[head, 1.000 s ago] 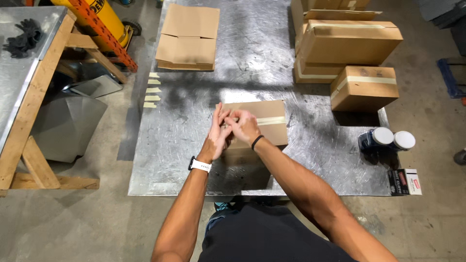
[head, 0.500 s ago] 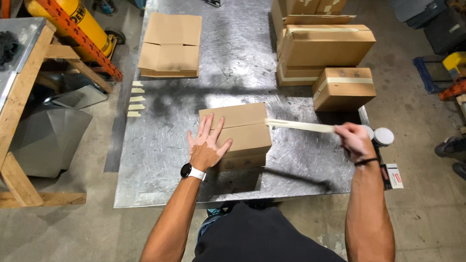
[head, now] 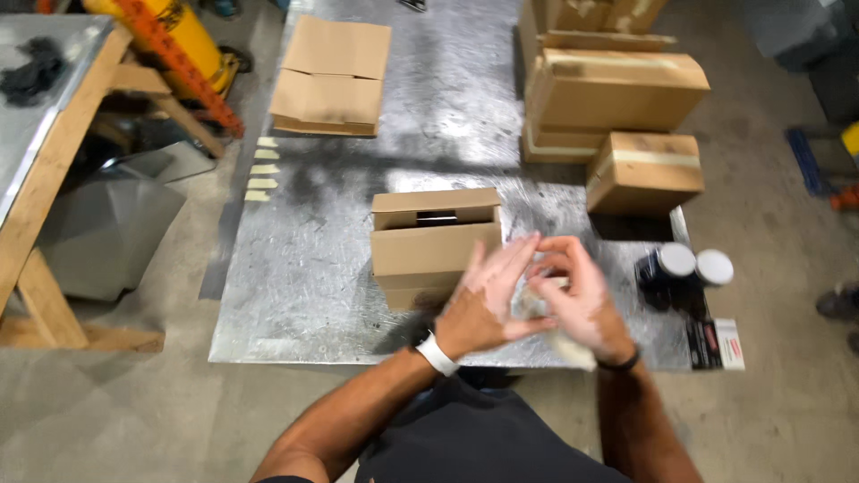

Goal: The person assembles small cardboard boxes, places blue bottles inside them, and seals the boxes with adhesive tape.

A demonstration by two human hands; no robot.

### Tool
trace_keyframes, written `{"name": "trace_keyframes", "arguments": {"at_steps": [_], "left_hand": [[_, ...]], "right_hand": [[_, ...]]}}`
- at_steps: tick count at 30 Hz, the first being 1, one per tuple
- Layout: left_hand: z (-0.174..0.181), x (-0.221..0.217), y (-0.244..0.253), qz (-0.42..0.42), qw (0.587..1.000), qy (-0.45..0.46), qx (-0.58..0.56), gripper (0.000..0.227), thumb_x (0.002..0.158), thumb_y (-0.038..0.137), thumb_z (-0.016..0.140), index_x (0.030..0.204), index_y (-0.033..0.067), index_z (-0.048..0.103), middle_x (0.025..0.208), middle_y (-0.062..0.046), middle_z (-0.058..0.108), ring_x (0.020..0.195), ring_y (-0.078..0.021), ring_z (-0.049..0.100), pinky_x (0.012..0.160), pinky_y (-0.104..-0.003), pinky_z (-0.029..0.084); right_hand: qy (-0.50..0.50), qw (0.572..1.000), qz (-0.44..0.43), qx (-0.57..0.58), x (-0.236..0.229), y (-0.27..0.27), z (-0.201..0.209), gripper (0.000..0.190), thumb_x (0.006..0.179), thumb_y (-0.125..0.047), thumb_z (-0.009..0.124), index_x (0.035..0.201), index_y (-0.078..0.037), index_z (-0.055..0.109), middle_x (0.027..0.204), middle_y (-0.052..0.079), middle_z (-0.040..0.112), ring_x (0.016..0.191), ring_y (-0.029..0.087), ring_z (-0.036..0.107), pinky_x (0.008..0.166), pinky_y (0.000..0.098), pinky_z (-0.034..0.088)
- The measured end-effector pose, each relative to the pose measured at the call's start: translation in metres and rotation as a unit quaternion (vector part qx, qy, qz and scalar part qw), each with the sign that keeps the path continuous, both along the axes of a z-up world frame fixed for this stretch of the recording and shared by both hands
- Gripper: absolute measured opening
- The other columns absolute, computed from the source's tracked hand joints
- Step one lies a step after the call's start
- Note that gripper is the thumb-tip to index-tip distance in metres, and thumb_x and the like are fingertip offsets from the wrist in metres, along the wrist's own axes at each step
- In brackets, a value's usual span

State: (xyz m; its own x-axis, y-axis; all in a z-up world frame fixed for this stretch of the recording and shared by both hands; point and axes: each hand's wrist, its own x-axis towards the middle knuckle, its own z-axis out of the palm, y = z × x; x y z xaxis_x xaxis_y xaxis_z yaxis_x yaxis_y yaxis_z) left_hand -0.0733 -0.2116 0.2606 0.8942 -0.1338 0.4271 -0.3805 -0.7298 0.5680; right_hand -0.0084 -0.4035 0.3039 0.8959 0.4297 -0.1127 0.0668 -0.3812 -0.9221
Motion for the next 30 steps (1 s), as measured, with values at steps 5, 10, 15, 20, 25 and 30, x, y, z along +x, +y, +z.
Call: {"name": "trace_keyframes", "arguments": {"at_steps": [5, 10, 15, 20, 25, 30], "left_hand": [[0.029, -0.027, -0.001, 0.106, 0.955, -0.025, -0.277, 0.069, 0.097, 0.014, 0.082, 0.163, 0.0136, 0.060, 0.122, -0.010, 0.086, 0.124, -0.0369, 0.080, 0.123, -0.063, 0.051], [-0.034, -0.054, 0.034, 0.207, 0.934, -0.001, -0.291, 0.021, 0.105, 0.019, 0.077, 0.120, 0.0307, 0.084, 0.104, 0.010, 0.088, 0.105, -0.0168, 0.086, 0.109, -0.039, 0.065], [-0.018, -0.091, 0.124, 0.219, 0.924, 0.056, -0.309, 0.012, 0.104, 0.018, 0.077, 0.102, 0.0252, 0.086, 0.082, 0.003, 0.086, 0.089, -0.0267, 0.086, 0.087, -0.039, 0.067], [-0.001, -0.131, 0.251, 0.136, 0.901, 0.180, -0.372, 0.015, 0.103, 0.019, 0.075, 0.096, 0.0187, 0.088, 0.070, -0.005, 0.083, 0.056, -0.0115, 0.072, 0.063, -0.028, 0.063], [-0.017, -0.158, 0.393, 0.118, 0.917, 0.198, -0.327, 0.015, 0.106, 0.023, 0.072, 0.097, 0.0178, 0.082, 0.072, -0.006, 0.080, 0.069, -0.0257, 0.073, 0.078, -0.041, 0.062], [-0.030, -0.161, 0.518, 0.136, 0.927, 0.274, -0.216, 0.023, 0.108, 0.038, 0.065, 0.103, 0.0215, 0.081, 0.068, -0.005, 0.075, 0.086, -0.0362, 0.076, 0.101, -0.046, 0.058]], "right_hand": [[-0.017, 0.992, -0.051, 0.118, -0.002, 0.056, 0.012, 0.037, 0.092, -0.002, 0.068, 0.129, -0.008, 0.067, 0.118, 0.006, 0.067, 0.102, 0.016, 0.058, 0.071, 0.0269, 0.059], [0.085, 0.976, 0.029, 0.197, -0.002, 0.103, -0.021, 0.027, 0.092, -0.002, 0.070, 0.120, -0.003, 0.072, 0.112, 0.013, 0.071, 0.104, 0.020, 0.066, 0.082, 0.0308, 0.058], [0.159, 0.942, 0.134, 0.263, -0.024, 0.165, 0.005, 0.046, 0.111, -0.043, 0.054, 0.120, 0.001, 0.067, 0.132, 0.021, 0.075, 0.125, 0.032, 0.076, 0.093, 0.0422, 0.063], [-0.218, 0.911, 0.341, -0.084, -0.055, 0.278, 0.010, 0.046, 0.082, -0.048, 0.098, 0.120, -0.027, 0.082, 0.102, -0.001, 0.081, 0.096, 0.023, 0.082, 0.086, 0.0437, 0.066], [-0.168, 0.934, 0.302, -0.087, -0.069, 0.413, -0.023, 0.006, 0.091, -0.021, 0.087, 0.096, -0.023, 0.088, 0.079, 0.000, 0.081, 0.075, 0.020, 0.080, 0.072, 0.0315, 0.065], [-0.089, 0.924, 0.317, -0.193, -0.065, 0.525, -0.072, 0.030, 0.087, -0.016, 0.083, 0.117, -0.021, 0.087, 0.087, 0.015, 0.085, 0.083, 0.033, 0.084, 0.079, 0.0403, 0.069]]}}
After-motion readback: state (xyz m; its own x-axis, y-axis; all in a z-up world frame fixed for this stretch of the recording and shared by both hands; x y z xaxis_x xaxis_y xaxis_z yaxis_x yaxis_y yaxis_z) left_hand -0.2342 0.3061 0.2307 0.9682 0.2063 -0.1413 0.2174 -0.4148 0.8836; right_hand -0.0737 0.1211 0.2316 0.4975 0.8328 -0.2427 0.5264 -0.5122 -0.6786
